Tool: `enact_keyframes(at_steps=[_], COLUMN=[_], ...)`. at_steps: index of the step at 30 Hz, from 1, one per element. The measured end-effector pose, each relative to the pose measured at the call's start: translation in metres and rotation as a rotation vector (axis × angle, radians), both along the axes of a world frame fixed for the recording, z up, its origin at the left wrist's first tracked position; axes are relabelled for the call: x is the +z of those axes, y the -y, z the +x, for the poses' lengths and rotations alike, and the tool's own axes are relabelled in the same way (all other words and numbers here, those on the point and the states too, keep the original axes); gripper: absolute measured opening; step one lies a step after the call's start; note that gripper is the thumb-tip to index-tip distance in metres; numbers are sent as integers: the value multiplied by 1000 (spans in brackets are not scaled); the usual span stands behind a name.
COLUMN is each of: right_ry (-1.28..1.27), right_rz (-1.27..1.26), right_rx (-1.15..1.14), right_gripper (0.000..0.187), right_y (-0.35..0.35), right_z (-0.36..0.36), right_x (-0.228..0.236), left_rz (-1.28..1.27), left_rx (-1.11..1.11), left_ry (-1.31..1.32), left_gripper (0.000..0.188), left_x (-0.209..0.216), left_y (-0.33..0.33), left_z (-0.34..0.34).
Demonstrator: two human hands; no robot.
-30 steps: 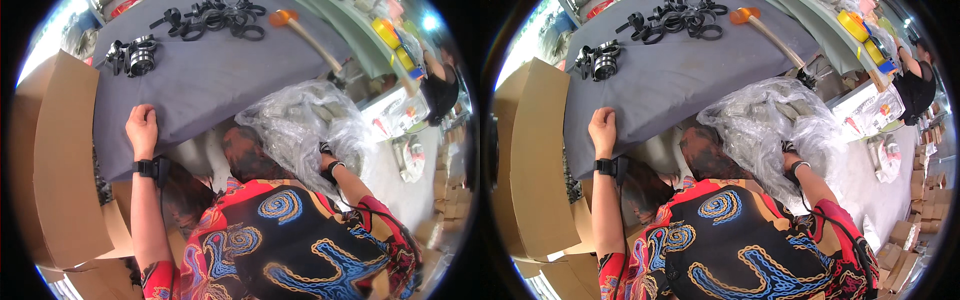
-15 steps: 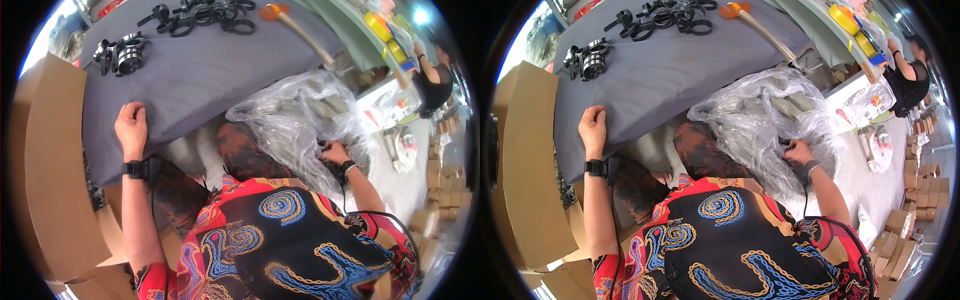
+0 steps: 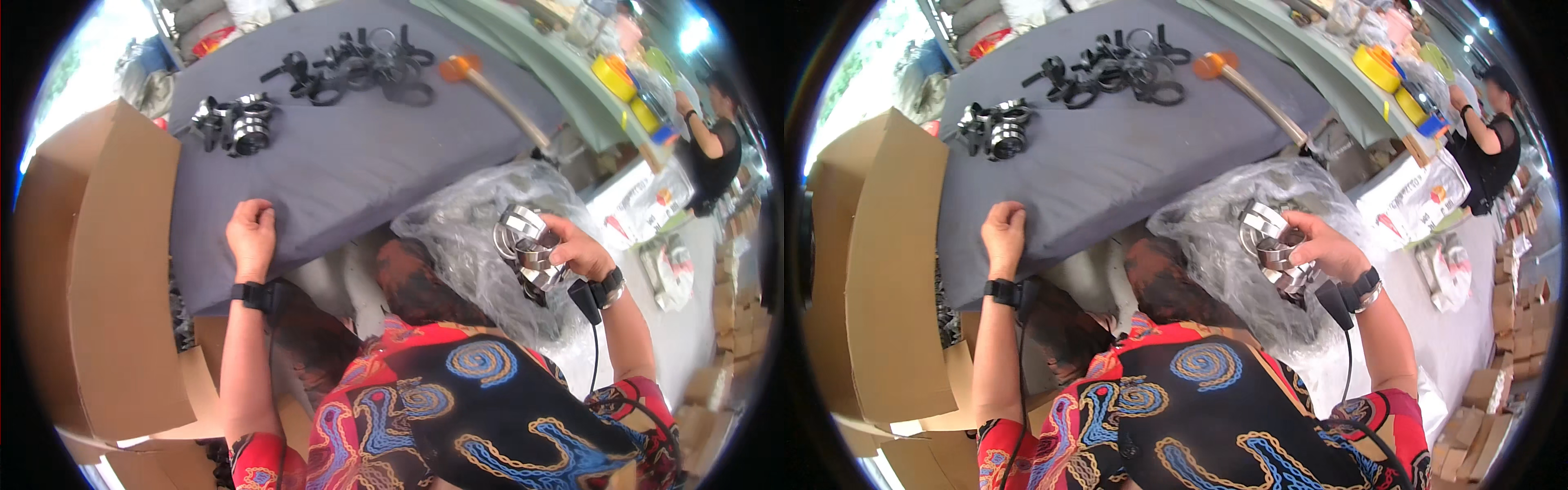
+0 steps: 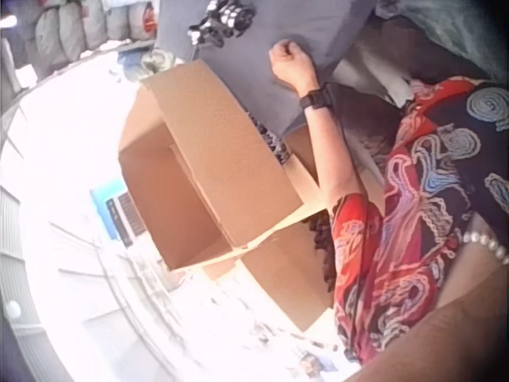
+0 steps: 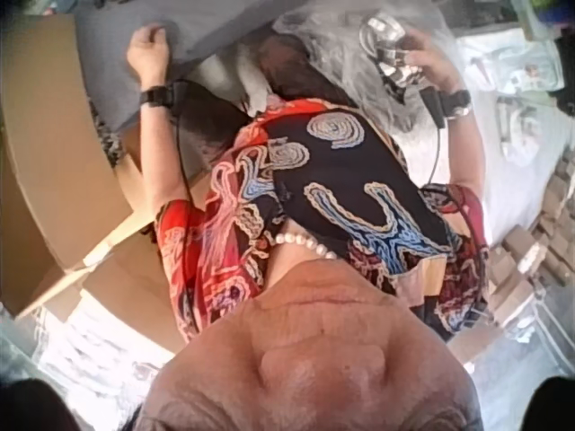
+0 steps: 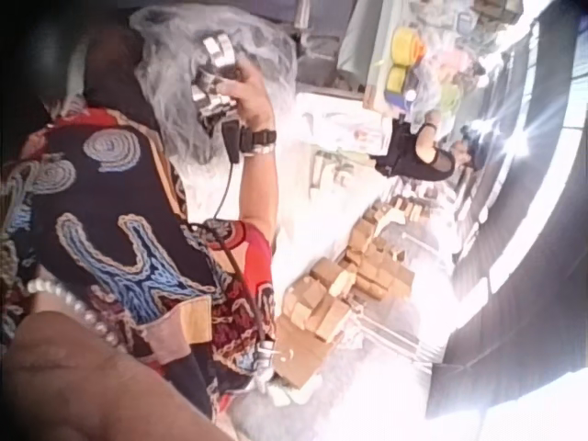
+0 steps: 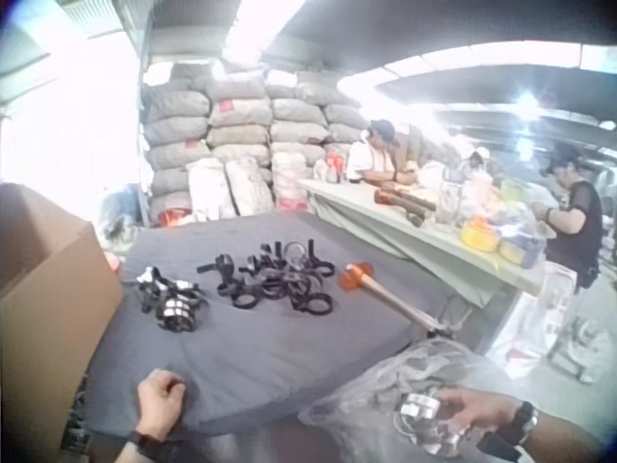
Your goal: The person retrieves metal rings from a plastic bag, fits each one into a black plastic bracket by hand, and then places the assembled components into a cardboard box.
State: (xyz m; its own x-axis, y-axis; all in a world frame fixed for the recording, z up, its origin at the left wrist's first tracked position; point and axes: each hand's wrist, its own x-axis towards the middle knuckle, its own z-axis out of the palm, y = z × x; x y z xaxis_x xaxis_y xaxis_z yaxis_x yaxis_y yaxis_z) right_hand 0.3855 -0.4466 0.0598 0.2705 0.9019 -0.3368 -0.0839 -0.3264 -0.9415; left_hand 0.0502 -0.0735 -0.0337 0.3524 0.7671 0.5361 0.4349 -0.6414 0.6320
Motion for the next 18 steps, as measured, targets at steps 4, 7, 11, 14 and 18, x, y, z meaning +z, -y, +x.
enact_keyframes(at_steps=[4, 7, 11, 14, 18], right_ry=[426, 544, 849, 940, 1091], right_rz=[173, 229, 220, 148, 71], right_rx=[195, 279, 233, 182, 176], right_gripper=[56, 43, 40, 41, 45], right_y=[-80, -148, -212, -245, -269], right_z=[-1, 2, 24, 52, 68], right_x=[43, 52, 25, -10, -3], left_rz=[-40, -48, -8, -29, -26], left_rx=[30, 28, 40, 50, 78], left_ry=[-11, 8, -23, -29, -58], left_gripper=[5, 5, 6, 5, 4], left_x=[5, 3, 3, 9, 13], left_y=[6, 5, 10, 15, 16], left_z=[-2, -7, -1, 1, -1])
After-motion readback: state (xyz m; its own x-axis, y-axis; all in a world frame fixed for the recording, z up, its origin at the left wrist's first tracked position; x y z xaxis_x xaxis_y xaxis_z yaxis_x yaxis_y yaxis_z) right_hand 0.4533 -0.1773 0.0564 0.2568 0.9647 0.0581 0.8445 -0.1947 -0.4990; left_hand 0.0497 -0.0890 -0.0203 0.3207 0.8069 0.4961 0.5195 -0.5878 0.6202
